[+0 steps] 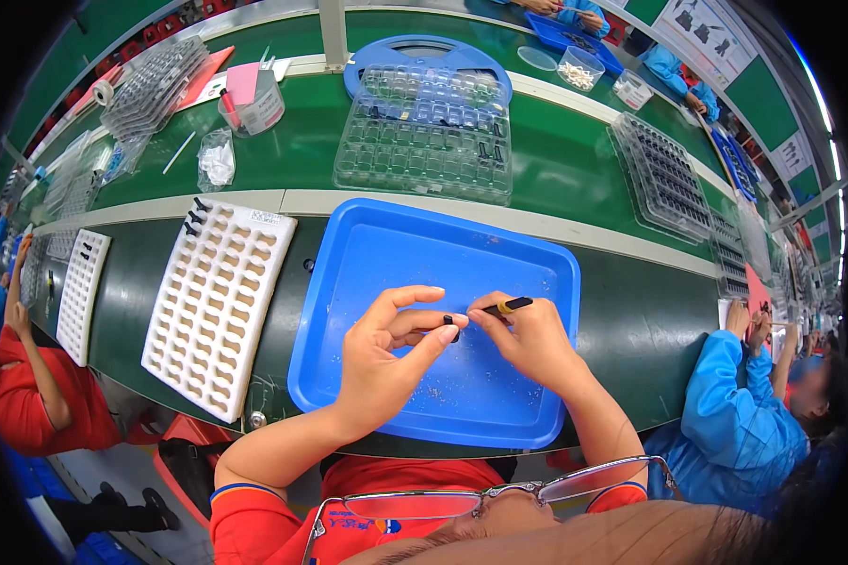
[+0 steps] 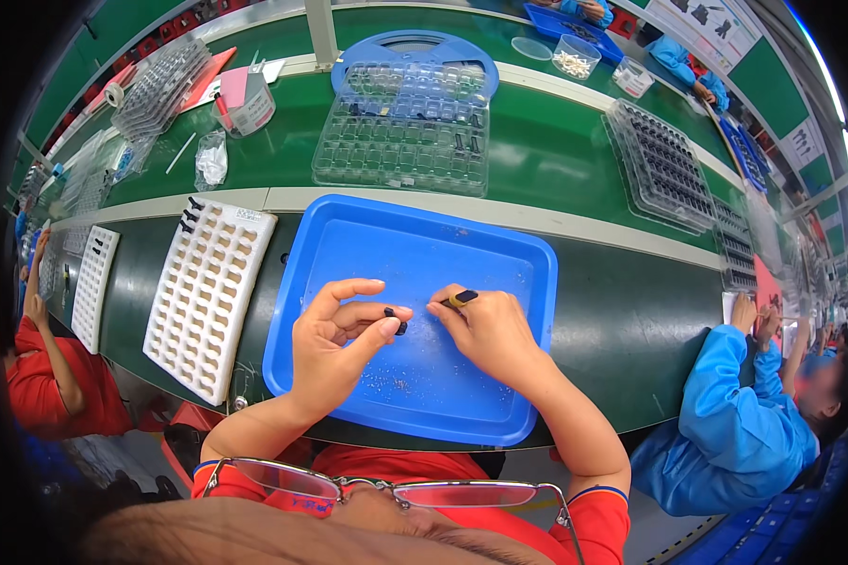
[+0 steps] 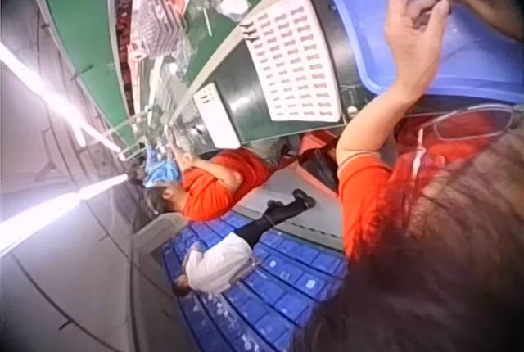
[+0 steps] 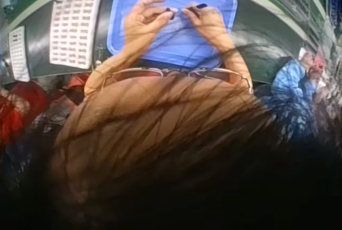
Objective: Assembling small electronic components at a factory workbench using a pick-up tool.
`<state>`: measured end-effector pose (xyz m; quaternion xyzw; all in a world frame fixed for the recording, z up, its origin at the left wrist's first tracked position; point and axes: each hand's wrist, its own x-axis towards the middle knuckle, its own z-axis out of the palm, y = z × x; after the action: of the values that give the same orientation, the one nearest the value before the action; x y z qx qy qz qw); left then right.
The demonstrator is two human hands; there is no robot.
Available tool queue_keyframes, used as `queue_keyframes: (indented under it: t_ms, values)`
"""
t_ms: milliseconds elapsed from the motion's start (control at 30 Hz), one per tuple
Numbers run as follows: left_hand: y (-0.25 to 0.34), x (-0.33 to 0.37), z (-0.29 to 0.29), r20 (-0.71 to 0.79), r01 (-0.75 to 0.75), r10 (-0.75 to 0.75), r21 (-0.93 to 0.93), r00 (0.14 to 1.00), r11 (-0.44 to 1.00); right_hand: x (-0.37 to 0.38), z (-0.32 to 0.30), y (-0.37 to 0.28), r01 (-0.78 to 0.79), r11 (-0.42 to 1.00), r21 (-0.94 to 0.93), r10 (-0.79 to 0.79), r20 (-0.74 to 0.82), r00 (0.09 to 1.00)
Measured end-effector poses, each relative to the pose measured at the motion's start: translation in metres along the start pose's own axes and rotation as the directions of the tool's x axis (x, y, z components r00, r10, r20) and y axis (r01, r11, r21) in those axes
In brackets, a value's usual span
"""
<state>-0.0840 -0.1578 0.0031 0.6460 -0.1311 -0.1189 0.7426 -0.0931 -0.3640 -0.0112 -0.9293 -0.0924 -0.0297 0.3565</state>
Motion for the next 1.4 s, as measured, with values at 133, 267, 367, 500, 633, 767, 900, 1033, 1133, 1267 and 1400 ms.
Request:
queue_keyframes:
  t_ms: [133,267,367,500,633,767,900,1033,1133,1267,1400]
  values:
    - [0.000,0.000,-0.001,0.000,-0.041,0.041,0.031,0.999,0.999,-0.005,0.002,0.001,0.079,0.955,0.287,-0.039,-0.141,0.989]
    - [-0.003,-0.001,0.001,0.026,-0.089,0.087,0.122,0.996,0.988,-0.025,-0.014,-0.008,0.130,0.611,0.781,0.048,-0.200,0.978]
    - [-0.006,-0.003,0.004,0.077,-0.108,0.095,0.179,0.992,0.978,-0.031,-0.009,-0.011,0.176,0.561,0.809,0.021,-0.226,0.974]
    - [-0.008,-0.005,0.005,0.092,-0.156,0.137,0.246,0.986,0.957,-0.032,-0.002,-0.009,0.169,0.545,0.821,0.042,-0.228,0.973]
    - [-0.007,-0.005,0.007,0.102,-0.203,0.182,0.270,0.978,0.941,-0.033,0.000,-0.006,0.148,0.500,0.853,0.042,-0.195,0.980]
    - [-0.009,-0.005,0.006,0.101,-0.211,0.191,0.265,0.976,0.941,-0.033,0.001,-0.005,0.148,0.488,0.860,0.022,-0.182,0.983]
    - [-0.009,-0.005,0.006,0.105,-0.221,0.199,0.264,0.974,0.939,-0.033,0.002,-0.005,0.140,0.493,0.859,0.026,-0.175,0.984]
    - [-0.010,-0.006,0.005,0.106,-0.236,0.215,0.261,0.971,0.936,-0.033,0.001,-0.005,0.141,0.495,0.857,0.016,-0.171,0.985]
    - [-0.019,-0.006,0.005,0.085,-0.344,0.334,0.267,0.939,0.900,-0.035,-0.002,-0.005,0.122,0.454,0.883,-0.019,-0.127,0.992]
    - [-0.017,-0.005,0.006,0.109,-0.429,0.419,0.360,0.901,0.829,-0.036,-0.004,-0.003,0.135,0.443,0.886,-0.037,-0.132,0.991]
    - [-0.017,-0.004,0.007,0.095,-0.449,0.447,0.364,0.890,0.816,-0.037,-0.002,-0.001,0.156,0.428,0.890,-0.033,-0.157,0.987]
